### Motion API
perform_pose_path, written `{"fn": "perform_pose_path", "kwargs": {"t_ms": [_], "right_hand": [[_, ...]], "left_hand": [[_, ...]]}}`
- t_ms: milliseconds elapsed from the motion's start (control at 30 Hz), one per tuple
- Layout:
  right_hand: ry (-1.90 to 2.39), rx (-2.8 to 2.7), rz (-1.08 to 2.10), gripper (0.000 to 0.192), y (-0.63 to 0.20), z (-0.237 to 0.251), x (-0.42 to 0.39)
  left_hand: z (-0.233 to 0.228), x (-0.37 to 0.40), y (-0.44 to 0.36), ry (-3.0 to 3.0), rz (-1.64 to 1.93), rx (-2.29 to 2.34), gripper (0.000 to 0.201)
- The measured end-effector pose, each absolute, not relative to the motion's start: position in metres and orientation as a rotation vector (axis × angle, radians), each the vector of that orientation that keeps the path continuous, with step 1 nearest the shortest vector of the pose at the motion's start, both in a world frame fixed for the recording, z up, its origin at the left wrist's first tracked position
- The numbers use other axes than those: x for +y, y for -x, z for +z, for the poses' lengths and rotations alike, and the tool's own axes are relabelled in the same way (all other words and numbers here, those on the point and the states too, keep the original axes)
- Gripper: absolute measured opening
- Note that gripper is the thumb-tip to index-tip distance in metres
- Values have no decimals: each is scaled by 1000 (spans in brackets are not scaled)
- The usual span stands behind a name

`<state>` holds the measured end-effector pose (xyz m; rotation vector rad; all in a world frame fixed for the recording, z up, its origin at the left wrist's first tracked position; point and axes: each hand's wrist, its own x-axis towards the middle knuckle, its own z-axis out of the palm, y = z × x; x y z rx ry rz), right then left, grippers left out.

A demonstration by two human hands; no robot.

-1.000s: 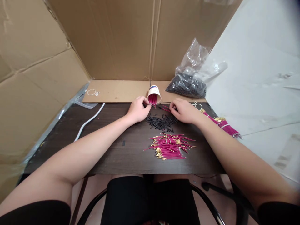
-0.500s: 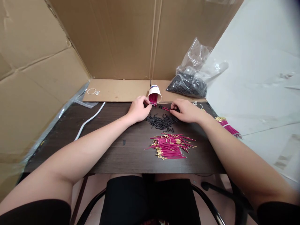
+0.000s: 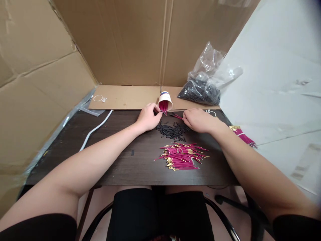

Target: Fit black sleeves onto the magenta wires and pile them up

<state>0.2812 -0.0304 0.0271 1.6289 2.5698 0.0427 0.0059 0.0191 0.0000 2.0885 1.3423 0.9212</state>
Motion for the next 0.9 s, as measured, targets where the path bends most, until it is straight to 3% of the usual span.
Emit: {"fn": "perform_pose_path", "kwargs": {"t_ms": [633,900], "right_hand": [[-1647,2672,-42,19,-290,18,-30],[-1686,2930,-429,13,-283,28,-38]], "left_hand": [[-2,20,-5,-2085,926,1322,9],[0,17,-5,-2052,965,1313,7]]}}
